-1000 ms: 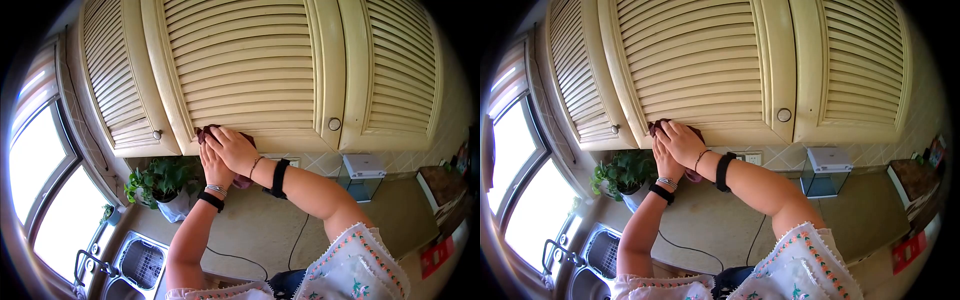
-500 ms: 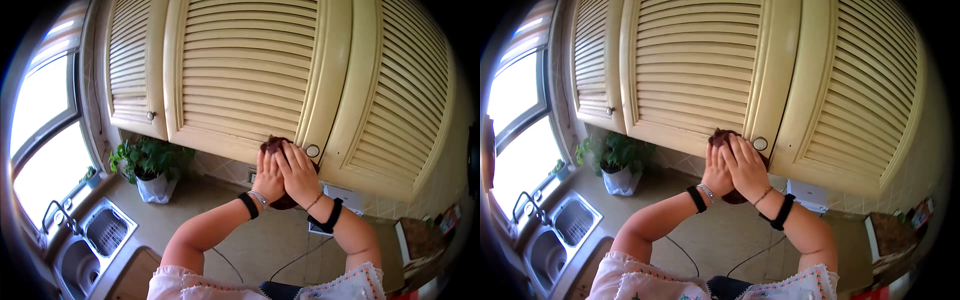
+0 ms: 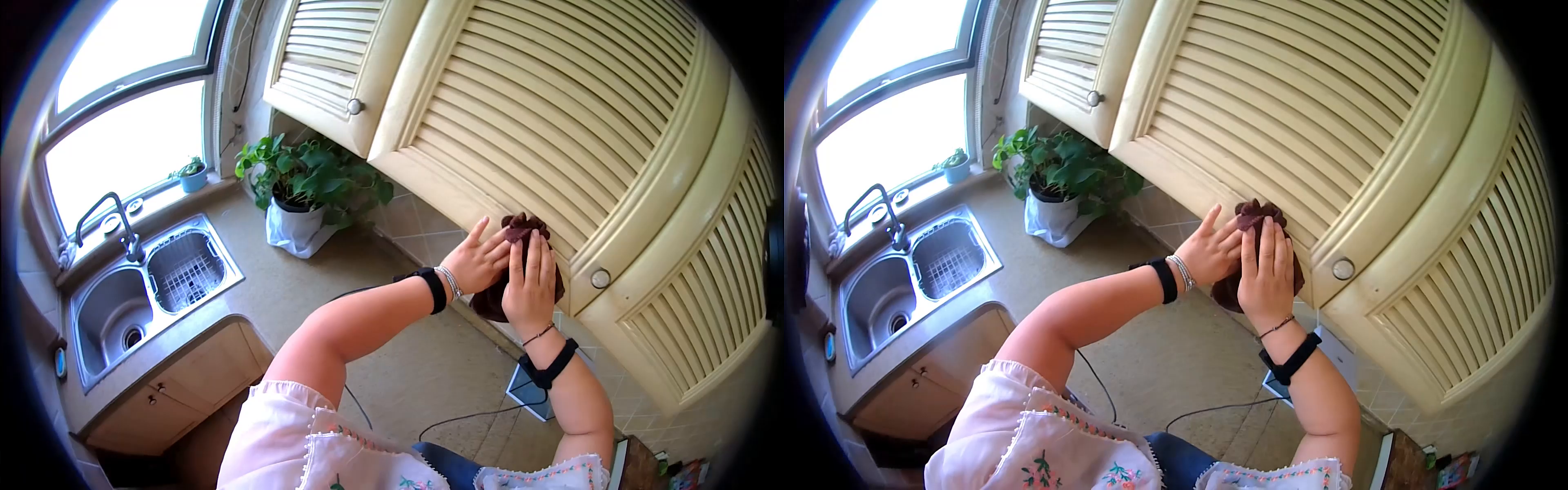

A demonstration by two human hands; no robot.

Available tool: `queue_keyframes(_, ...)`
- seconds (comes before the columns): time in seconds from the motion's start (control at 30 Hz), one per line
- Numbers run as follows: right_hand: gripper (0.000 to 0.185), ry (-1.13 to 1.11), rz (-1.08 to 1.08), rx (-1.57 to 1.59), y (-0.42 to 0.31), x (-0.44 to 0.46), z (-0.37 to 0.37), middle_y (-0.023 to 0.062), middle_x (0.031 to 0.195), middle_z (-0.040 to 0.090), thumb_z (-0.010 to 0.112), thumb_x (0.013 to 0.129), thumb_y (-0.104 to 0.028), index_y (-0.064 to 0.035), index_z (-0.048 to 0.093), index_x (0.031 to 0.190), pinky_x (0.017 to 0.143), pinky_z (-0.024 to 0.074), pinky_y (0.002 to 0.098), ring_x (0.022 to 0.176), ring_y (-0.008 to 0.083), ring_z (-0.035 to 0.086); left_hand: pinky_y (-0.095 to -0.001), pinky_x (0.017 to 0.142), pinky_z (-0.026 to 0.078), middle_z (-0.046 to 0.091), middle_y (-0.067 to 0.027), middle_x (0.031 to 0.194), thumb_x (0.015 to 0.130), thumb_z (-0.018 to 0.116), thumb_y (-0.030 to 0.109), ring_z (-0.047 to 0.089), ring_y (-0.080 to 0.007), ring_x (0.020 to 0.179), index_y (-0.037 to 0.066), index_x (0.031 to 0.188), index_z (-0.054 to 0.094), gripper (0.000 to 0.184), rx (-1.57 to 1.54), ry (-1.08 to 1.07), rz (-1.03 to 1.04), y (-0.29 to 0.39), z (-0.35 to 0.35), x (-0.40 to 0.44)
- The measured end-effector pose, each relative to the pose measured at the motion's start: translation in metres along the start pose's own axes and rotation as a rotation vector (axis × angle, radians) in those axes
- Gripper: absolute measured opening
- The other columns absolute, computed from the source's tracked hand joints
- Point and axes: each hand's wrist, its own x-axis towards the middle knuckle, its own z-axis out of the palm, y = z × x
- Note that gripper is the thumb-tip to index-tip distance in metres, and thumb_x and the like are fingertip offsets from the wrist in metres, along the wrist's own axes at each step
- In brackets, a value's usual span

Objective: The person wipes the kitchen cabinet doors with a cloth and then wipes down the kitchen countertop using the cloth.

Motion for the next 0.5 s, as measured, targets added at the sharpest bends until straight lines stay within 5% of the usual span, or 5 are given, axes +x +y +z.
queue_keyframes(0.33, 0.048, -0.037, -0.088, 0.124, -0.088, 0.102, 0.072, 0.0177, 0.147, 0.027, 0.041, 0.089, -0.014, -0.0055, 0.038, 0.136, 0.112, 0.0209, 0.0414, 0.135, 0.0302, 0.027, -0.0543, 0.112, 0.014, 0.058, -0.0077, 0.118, 0.081, 0.053, 0.029, 0.044, -0.0245, 0.123, 0.007, 0.109, 0.063, 0.037, 0.313, -0.161, -0.103, -0.135, -0.016, -0.067)
queue_keyframes(0.5, 0.049, -0.026, -0.074, 0.294, -0.124, 0.151, 0.1, 0.0146, 0.148, 0.025, 0.039, 0.09, -0.016, -0.006, 0.036, 0.138, 0.113, 0.0187, 0.0399, 0.136, 0.0282, 0.024, -0.0519, 0.113, 0.006, 0.045, -0.0144, 0.136, 0.085, 0.045, 0.035, 0.03, -0.0286, 0.135, 0.003, 0.135, 0.041, 0.058, 0.35, -0.288, -0.365, -0.166, -0.007, -0.094)
